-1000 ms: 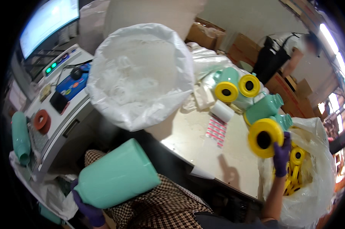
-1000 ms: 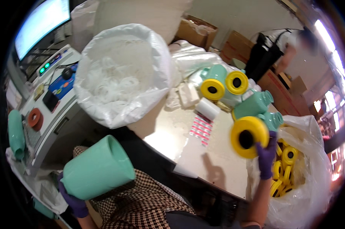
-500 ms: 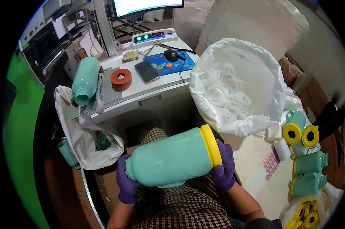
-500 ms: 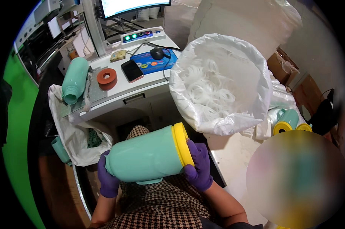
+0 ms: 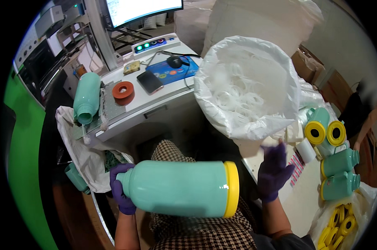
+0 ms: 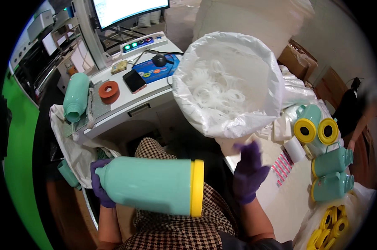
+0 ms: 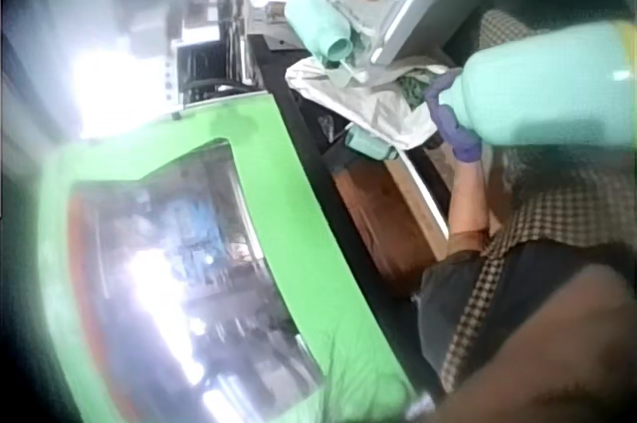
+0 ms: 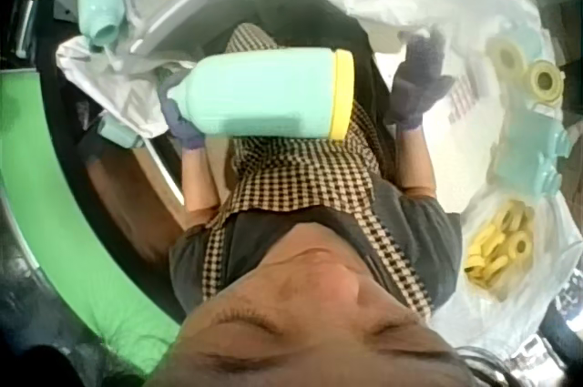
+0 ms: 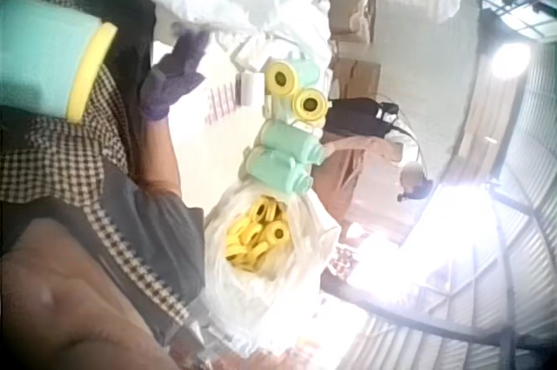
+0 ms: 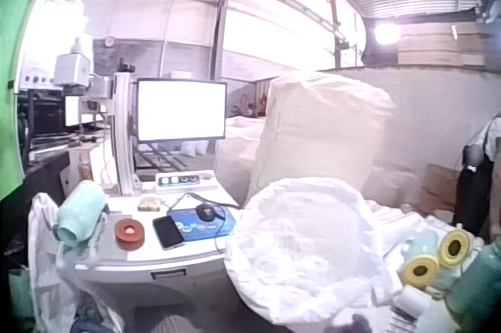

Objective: The person sits on the floor and repeatedly picks up light green plastic containers and yellow lids. They wipe the containers with a white cloth, attach the lids, and place the finished units into a white bag. The process is repeated for multiple containers.

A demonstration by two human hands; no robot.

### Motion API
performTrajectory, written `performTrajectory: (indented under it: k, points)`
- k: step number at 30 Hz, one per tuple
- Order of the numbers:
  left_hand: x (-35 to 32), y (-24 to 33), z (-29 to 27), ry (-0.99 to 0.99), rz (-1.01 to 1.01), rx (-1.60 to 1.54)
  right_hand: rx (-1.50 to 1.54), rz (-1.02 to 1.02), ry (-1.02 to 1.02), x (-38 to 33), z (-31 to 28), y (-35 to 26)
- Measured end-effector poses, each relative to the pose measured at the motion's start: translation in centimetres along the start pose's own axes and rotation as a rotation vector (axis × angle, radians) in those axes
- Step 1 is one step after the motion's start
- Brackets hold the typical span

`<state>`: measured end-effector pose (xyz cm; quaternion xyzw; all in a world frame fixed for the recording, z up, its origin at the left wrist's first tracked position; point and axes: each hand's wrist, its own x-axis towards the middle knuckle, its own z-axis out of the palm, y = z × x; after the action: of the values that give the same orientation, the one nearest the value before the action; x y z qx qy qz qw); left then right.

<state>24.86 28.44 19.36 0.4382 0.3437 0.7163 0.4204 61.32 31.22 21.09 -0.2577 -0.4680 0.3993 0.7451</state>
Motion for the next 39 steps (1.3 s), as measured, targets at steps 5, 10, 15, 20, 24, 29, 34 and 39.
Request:
performTrajectory:
  k: [5,10,15,20,24,29,34,39]
  points:
    - [-0.5,-2.5,3.7,-0.109,0.036,0.067,0.167,-0.001,0.171,2.1,7.2,-1.6]
    - [-0.7,-0.9,3.4,-0.132,0.107,0.188,-0.403,0.015,0.012,-0.8,-4.1,-1.5]
    - [-0.1,3.3,12.8,-0.302,0.289,0.229,-0.503,0.494,-0.248,-9.3,-5.8,-4.6]
    - [0.3,2.0,18.0,-0.472,0.117,-0.052,0.611,0.629,0.406,-10.6,-9.6,-5.4]
    - [1.4,-0.8,17.8,-0.677,0.546,0.158,0.542,0.315,0.614,1.2,-13.8,-6.4]
    - [-0.4,-3.9,9.0,-0.369,-0.006,0.266,0.675,0.184,0.414,16.9,-31.7,-0.3]
    - [-2.6,-3.0,-2.7,0.088,-0.167,0.505,-0.119,0.200,0.079,22.6,-43.0,1.2]
    - [-8.6,-3.1,-18.0,0.537,-0.271,0.624,-1.539,-0.388,0.183,16.6,-33.2,2.2]
